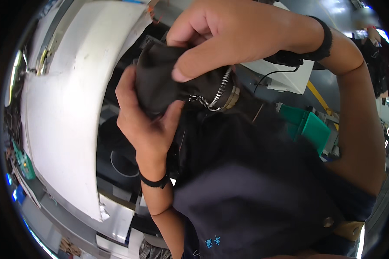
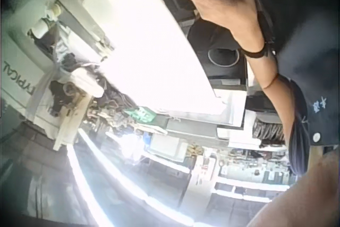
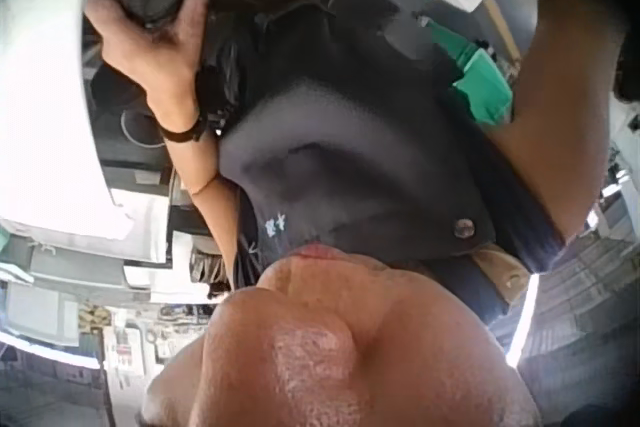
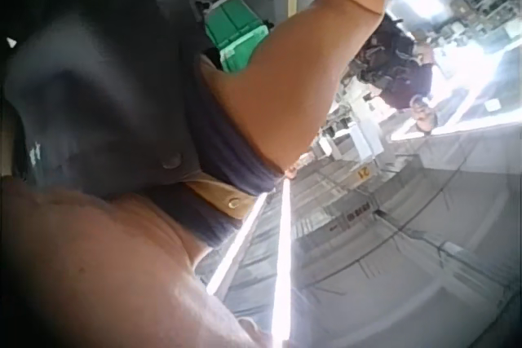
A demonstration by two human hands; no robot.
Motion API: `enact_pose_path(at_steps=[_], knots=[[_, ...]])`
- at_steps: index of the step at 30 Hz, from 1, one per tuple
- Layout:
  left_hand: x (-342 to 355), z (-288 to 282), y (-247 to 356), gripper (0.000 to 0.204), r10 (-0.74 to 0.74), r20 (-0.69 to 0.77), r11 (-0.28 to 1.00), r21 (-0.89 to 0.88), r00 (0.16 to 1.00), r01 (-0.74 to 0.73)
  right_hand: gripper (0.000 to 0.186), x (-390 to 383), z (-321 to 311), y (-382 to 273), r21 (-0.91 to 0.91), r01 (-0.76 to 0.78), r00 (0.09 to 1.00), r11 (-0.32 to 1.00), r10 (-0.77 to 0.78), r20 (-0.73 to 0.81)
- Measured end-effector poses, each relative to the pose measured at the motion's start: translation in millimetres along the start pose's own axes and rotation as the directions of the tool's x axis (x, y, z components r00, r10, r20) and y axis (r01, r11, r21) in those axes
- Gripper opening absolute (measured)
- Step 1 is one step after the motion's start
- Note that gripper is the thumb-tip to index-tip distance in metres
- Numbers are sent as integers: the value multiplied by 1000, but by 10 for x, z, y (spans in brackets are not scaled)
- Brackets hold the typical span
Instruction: The recorder uses an industrial sewing machine to stitch the lining and zipper into a leather bag.
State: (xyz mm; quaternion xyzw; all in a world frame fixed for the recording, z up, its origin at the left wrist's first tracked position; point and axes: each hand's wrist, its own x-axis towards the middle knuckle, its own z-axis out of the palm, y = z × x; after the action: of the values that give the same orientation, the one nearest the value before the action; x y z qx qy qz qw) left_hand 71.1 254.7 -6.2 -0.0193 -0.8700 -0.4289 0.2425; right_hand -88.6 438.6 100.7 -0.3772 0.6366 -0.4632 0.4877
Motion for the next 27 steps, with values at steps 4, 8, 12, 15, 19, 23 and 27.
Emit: enact_pose_path(at_steps=[4, 8, 12, 15, 19, 23, 27], knots=[[-633, -213, -128, 70, -188, -53, 980, -67, 981, 185, 43, 264, 157, -18, -71, 108, 989, 992, -99, 113], [-1436, -317, -144, 47, -527, -510, 850, -301, 680, 433, 36, 601, 327, 402, -254, 211, 973, 944, -176, 152], [-2280, -585, -299, 45, -799, -445, 600, -557, 404, 574, 80, 719, 559, 679, -388, 579, 808, 717, -444, 387], [-2385, -650, -171, 33, -802, -492, 581, -504, 340, 640, 80, 978, 1055, 890, -580, 621, 762, 527, -579, 290], [-2626, -708, -94, 30, -741, -487, 633, -277, 463, 723, 69, 1461, 1309, 762, -629, 663, 621, 406, -767, 160], [-2781, -735, -105, 33, -739, -479, 622, -212, 474, 754, 75, 1809, 1291, 908, -551, 743, 618, 380, -706, 346], [-2890, -772, -181, 41, -605, -448, 628, 239, 658, 741, 52, 1859, 1191, 1027, -618, 664, 691, 421, -660, 294]])
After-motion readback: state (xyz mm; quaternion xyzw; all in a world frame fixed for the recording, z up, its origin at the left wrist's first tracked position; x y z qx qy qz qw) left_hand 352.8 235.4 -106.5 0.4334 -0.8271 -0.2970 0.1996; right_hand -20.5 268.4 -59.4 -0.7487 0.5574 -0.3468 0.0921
